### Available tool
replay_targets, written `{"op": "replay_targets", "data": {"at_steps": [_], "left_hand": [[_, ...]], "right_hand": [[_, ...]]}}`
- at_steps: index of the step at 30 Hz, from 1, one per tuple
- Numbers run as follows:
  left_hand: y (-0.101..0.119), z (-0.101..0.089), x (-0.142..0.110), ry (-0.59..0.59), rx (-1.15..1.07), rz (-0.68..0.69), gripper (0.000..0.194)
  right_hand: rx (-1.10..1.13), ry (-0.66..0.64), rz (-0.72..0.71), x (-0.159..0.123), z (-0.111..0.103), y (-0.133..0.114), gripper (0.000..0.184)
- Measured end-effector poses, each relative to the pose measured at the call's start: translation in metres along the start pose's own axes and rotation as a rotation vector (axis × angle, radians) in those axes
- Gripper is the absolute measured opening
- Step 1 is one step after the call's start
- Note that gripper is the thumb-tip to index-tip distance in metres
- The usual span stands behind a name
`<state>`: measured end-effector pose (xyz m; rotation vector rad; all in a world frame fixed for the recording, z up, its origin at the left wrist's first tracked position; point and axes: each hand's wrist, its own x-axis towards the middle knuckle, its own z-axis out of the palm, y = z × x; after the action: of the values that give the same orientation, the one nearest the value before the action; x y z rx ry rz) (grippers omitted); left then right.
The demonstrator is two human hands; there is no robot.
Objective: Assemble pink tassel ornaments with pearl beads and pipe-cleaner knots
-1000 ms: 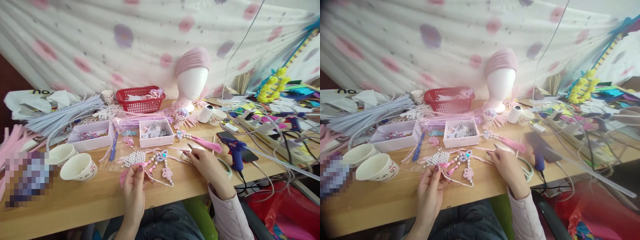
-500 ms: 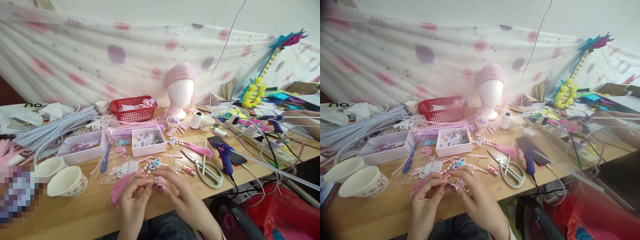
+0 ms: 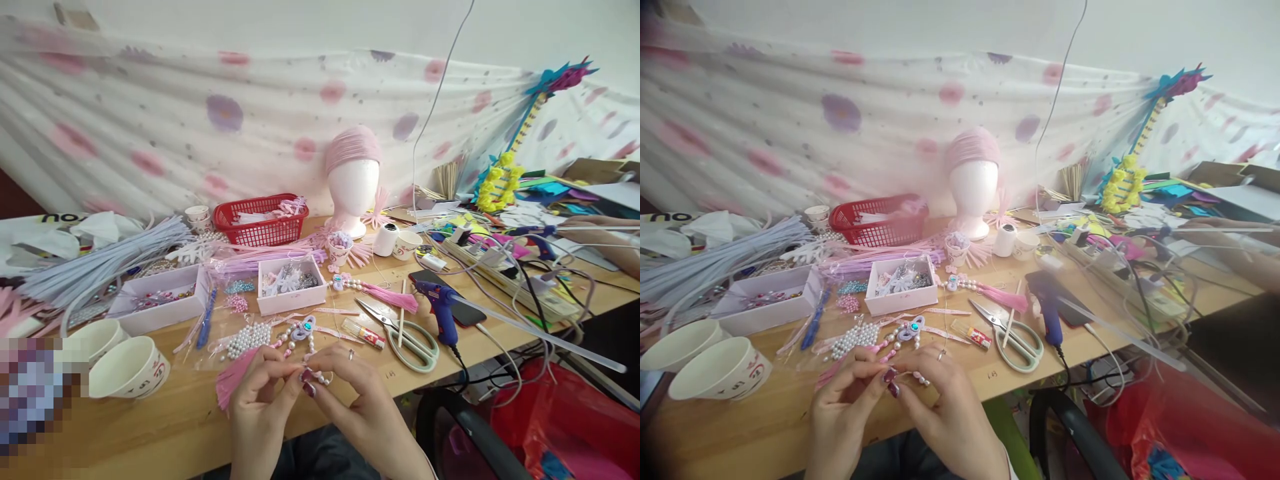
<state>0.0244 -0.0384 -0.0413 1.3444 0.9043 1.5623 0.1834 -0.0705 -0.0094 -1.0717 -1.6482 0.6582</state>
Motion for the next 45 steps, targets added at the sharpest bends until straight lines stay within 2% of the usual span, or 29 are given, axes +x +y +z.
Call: {"op": "replay_targets", "data": {"at_steps": [4,13,18,23,29,34,37,42,45], "left_hand": [[0.003,0.001,0.002,-0.001,-0.006,0.001,0.013],[0.010,0.009,0.004,0.002,0.005,-0.014,0.025],[0.015,0.007,0.003,0.198,-0.143,-0.168,0.035],[0.031,-0.005,0.015,0.236,-0.208,-0.190,0.036],[0.044,-0.007,0.025,0.280,-0.292,-0.104,0.034],[0.046,-0.001,0.022,0.157,-0.335,-0.036,0.027],[0.043,0.001,0.021,0.165,-0.324,-0.038,0.026],[0.036,0.002,0.025,0.264,-0.300,-0.053,0.030],[0.032,-0.001,0.027,0.287,-0.299,-0.063,0.032]], "right_hand": [[0.044,0.013,-0.037,0.003,0.000,-0.003,0.010],[0.039,-0.003,-0.036,0.002,0.002,0.004,0.021],[-0.126,-0.013,0.003,0.001,0.001,0.011,0.018],[-0.269,0.059,0.100,0.002,0.000,0.021,0.009],[-0.234,0.130,0.183,0.007,0.003,0.022,0.005],[-0.221,0.268,0.209,0.010,0.001,0.019,0.008],[-0.239,0.339,0.192,0.013,-0.006,0.022,0.006],[-0.283,0.283,0.128,0.018,-0.013,0.031,0.006],[-0.286,0.221,0.150,0.018,-0.011,0.035,0.005]]}}
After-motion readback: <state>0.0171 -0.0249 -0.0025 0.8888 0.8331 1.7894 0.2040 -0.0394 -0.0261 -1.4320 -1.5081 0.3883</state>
